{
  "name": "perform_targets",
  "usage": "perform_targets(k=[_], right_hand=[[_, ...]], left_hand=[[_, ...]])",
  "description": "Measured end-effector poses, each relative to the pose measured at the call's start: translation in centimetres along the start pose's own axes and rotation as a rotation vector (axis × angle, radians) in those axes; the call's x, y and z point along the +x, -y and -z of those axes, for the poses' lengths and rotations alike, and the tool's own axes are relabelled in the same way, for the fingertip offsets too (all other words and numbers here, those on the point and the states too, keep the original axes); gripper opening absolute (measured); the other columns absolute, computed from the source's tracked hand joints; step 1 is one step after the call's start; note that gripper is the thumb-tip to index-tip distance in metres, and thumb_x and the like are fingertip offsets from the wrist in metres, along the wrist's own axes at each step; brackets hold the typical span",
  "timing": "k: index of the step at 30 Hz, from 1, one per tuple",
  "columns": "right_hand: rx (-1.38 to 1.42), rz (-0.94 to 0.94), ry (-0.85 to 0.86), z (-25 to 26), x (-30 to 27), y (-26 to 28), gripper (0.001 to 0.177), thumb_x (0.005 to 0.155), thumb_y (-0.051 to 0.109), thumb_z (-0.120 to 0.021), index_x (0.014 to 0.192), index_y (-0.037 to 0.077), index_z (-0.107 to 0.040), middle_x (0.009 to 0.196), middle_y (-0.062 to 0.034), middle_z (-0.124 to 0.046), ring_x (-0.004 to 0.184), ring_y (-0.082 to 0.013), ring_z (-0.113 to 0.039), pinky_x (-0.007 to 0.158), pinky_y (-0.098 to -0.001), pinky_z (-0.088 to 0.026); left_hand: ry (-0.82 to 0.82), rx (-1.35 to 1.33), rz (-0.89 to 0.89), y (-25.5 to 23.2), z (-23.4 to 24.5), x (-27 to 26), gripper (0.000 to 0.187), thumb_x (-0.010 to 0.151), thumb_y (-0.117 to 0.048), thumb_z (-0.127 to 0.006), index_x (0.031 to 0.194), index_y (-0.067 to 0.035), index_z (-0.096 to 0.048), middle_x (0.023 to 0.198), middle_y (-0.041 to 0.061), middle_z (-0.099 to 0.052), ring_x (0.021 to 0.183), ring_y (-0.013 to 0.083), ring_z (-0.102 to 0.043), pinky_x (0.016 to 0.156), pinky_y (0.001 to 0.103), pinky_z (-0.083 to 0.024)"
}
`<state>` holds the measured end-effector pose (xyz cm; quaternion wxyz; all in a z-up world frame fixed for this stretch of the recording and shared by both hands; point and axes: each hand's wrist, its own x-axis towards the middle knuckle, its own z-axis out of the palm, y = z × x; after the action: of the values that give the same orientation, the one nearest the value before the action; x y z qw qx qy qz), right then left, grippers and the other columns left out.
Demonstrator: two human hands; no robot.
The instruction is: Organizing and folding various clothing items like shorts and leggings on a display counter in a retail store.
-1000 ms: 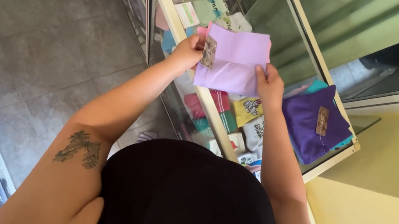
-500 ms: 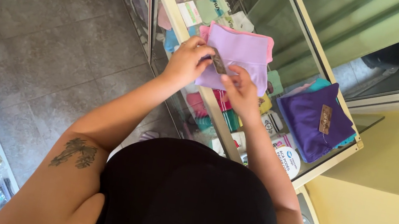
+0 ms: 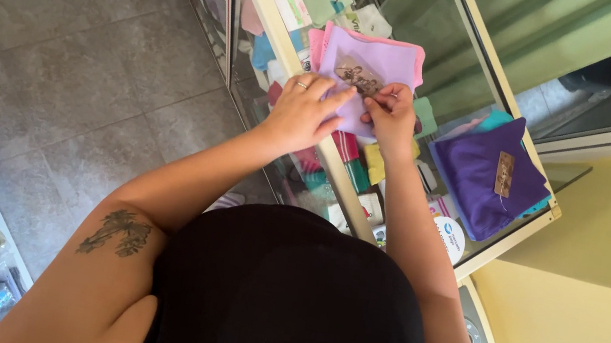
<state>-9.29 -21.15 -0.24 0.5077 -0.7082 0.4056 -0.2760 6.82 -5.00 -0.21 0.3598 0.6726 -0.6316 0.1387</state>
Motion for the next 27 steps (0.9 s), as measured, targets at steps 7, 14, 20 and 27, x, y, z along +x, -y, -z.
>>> perform_targets(k=[7, 14, 20, 27], right_hand=[[-0.063, -0.060, 0.013, 0.2, 0.8, -0.9, 0.030, 0.091, 0.006, -0.074, 0.108, 0.007, -0.049, 0.099, -0.0177, -0.076, 0.054, -0.0167, -0.072, 0.032, -0.0213, -0.047], [-0.043, -0.051, 0.028, 0.3, 1.0, -0.9, 0.028, 0.091, 0.003, -0.071, 0.108, 0.005, -0.049, 0.098, -0.0182, -0.076, 0.052, -0.0167, -0.072, 0.031, -0.0205, -0.047], [-0.014, -0.051, 0.032, 0.2, 0.9, -0.4, 0.028, 0.092, 0.002, -0.070, 0.109, 0.004, -0.048, 0.097, -0.0181, -0.075, 0.053, -0.0172, -0.071, 0.031, -0.0201, -0.048], [0.056, -0.157, 0.023, 2.1, -0.4, 2.7, 0.046, 0.092, 0.010, -0.074, 0.127, 0.001, -0.046, 0.105, -0.0178, -0.075, 0.061, -0.0185, -0.075, 0.045, -0.0219, -0.061]], left_hand=[[0.098, 0.112, 0.023, -1.7, -0.2, 0.5, 0.073, 0.077, -0.038, -0.068, 0.148, -0.032, -0.054, 0.115, 0.008, -0.057, 0.110, 0.0335, -0.050, 0.094, 0.049, -0.039], [0.275, 0.140, 0.071, -2.5, -0.6, 1.2, 0.072, 0.075, -0.038, -0.061, 0.146, -0.032, -0.056, 0.113, 0.009, -0.051, 0.108, 0.0355, -0.046, 0.091, 0.055, -0.036], [0.310, 0.136, 0.085, -2.4, -0.7, 1.2, 0.073, 0.074, -0.038, -0.059, 0.147, -0.033, -0.055, 0.113, 0.008, -0.050, 0.108, 0.0346, -0.045, 0.092, 0.055, -0.035], [0.189, 0.086, 0.082, -1.1, 0.9, 0.8, 0.068, 0.074, -0.042, -0.067, 0.140, -0.027, -0.061, 0.109, 0.006, -0.057, 0.112, 0.0324, -0.051, 0.092, 0.052, -0.041]])
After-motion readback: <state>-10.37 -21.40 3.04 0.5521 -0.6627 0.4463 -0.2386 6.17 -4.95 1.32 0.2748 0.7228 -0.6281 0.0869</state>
